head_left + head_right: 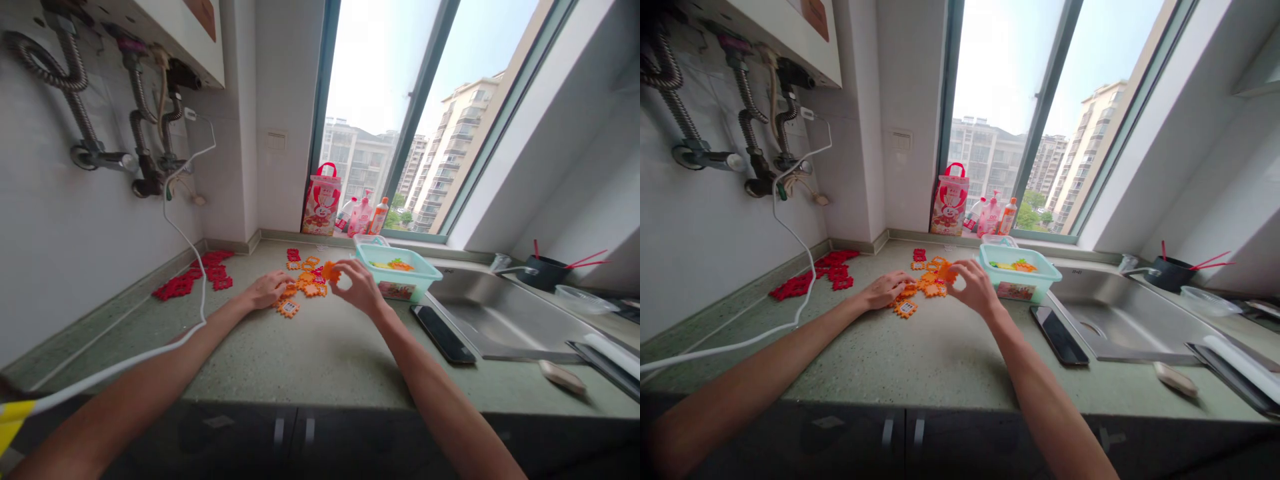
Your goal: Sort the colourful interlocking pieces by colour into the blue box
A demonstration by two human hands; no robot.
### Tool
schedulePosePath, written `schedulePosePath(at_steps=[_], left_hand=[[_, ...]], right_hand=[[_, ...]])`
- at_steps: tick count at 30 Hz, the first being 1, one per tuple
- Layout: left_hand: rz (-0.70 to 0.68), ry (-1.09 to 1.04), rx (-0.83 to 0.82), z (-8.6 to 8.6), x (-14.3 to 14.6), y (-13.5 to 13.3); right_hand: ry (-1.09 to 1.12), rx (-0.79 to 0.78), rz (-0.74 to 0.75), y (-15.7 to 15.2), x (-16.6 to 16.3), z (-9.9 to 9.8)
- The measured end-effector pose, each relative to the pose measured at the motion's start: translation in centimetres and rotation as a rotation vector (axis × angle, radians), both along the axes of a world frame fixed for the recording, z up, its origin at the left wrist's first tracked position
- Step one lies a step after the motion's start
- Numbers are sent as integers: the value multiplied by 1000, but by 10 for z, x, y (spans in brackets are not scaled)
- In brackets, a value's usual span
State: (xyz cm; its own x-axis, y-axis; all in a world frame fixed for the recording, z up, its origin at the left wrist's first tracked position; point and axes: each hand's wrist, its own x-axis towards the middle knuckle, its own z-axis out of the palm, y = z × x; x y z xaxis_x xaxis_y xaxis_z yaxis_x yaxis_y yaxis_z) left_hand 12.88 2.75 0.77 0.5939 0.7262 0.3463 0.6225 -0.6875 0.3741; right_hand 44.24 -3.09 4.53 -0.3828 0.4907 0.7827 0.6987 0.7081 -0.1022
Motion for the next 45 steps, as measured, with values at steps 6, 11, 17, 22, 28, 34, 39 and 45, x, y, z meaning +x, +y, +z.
schedulePosePath(at_steps=[6, 11, 17, 22, 28, 34, 39, 45], left_hand=[[2, -23, 12, 2, 2, -1], [21, -24, 6, 7, 0, -5], [21, -14, -4, 11, -4, -5], [-84, -18, 24, 7, -5, 0], [-229, -63, 12, 7, -2, -9], [-269, -134, 70, 11, 0, -15], [-231, -56, 82, 16, -2, -17], [-245, -14, 57, 12, -2, -14]], right_hand=[[279, 427, -658, 6, 69, 28], [314, 246, -865, 13, 92, 20], [212, 206, -708, 16, 72, 11], [1, 90, -176, 14, 21, -6], [-230, -244, 78, 24, -21, -45], [-260, -362, 125, 30, -15, -50], [-223, -370, 53, 30, -8, -48], [-203, -425, 138, 29, -8, -44]])
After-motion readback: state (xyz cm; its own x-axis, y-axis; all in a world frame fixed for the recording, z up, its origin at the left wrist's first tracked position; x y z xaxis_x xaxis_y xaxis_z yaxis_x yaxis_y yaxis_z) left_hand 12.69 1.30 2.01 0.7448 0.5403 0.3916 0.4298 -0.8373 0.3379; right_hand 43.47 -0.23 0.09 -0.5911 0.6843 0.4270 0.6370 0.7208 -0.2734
